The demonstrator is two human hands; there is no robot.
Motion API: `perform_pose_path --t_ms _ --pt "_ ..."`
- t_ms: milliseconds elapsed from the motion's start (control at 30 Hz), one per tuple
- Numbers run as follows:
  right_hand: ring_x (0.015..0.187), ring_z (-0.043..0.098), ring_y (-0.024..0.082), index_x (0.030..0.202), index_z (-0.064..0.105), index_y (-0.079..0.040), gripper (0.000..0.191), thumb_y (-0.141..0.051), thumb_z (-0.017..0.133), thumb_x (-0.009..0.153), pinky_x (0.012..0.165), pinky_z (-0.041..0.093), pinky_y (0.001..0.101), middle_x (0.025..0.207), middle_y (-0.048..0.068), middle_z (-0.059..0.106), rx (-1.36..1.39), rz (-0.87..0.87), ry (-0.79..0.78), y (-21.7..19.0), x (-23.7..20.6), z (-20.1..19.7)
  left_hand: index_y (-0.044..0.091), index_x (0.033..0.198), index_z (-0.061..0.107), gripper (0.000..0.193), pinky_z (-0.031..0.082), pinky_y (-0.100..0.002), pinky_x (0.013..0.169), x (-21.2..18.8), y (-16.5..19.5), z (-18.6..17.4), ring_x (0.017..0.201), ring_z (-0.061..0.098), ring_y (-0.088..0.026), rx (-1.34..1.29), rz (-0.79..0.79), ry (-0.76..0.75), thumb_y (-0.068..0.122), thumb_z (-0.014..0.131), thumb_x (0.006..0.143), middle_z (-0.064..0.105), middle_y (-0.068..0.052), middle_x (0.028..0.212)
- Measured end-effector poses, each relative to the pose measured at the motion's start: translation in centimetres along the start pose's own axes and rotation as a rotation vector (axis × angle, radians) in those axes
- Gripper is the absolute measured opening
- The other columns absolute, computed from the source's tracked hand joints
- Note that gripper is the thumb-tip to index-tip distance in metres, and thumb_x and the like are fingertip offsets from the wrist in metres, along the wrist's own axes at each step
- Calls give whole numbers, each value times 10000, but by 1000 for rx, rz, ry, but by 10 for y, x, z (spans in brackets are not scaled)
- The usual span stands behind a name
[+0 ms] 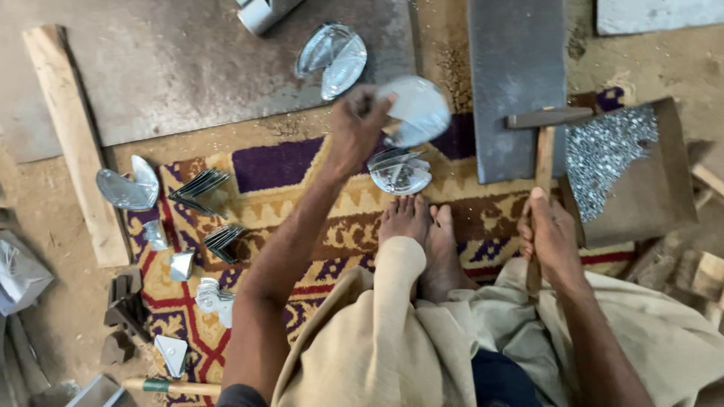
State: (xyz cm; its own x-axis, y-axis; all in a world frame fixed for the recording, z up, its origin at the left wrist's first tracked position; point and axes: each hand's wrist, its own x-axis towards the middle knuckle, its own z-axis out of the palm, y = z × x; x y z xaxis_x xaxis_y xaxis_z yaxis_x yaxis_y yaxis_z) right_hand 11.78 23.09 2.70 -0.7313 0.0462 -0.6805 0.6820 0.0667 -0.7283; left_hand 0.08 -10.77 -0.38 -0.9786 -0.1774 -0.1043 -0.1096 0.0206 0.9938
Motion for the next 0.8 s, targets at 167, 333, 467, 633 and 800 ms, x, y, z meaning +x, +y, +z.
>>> perform_pose_path --t_ms 167,333,467,633,800 --pt "506 461 119 936 520 -84 413 -452 424 1098 444 408 295 665 16 504 -194 -82 -6 -11 -3 -4 -5 1233 584 477 543 -439 746 59 4 -60 895 604 -343 780 199 456 343 784 974 626 -217 1079" --pt "619 588 177 933 610 -57 567 -474 300 1160 579 482 360 718 54 609 -237 -206 81 8 8 -23 19 1395 433 929 340 -585 1088 77 9 -78 1316 391 -433 962 189 500 336 936 681 419 -246 1355" --pt "850 593 314 1092 634 36 413 -311 476 1250 793 470 452 943 174 619 -849 -703 435 30 24 -73 102 1460 426 792 376 -548 1167 56 -4 -61 1376 438 -357 994 431 531 347 879 859 423 -168 1436" --pt "963 657 373 1101 704 14 201 -120 721 953 896 535 477 998 183 706 -1130 -764 390 36 57 -107 194 1450 446 739 414 -520 1133 -32 -33 -28 1324 440 -315 891 729 235 468 865 907 395 -163 1424" --pt "857 695 357 1037 790 -46 81 -86 798 968 783 550 458 937 199 716 -1137 -684 423 35 56 -111 144 1453 493 759 419 -529 1057 -118 -64 -16 1242 463 -331 993 472 -7 451 860 864 446 -178 1342"
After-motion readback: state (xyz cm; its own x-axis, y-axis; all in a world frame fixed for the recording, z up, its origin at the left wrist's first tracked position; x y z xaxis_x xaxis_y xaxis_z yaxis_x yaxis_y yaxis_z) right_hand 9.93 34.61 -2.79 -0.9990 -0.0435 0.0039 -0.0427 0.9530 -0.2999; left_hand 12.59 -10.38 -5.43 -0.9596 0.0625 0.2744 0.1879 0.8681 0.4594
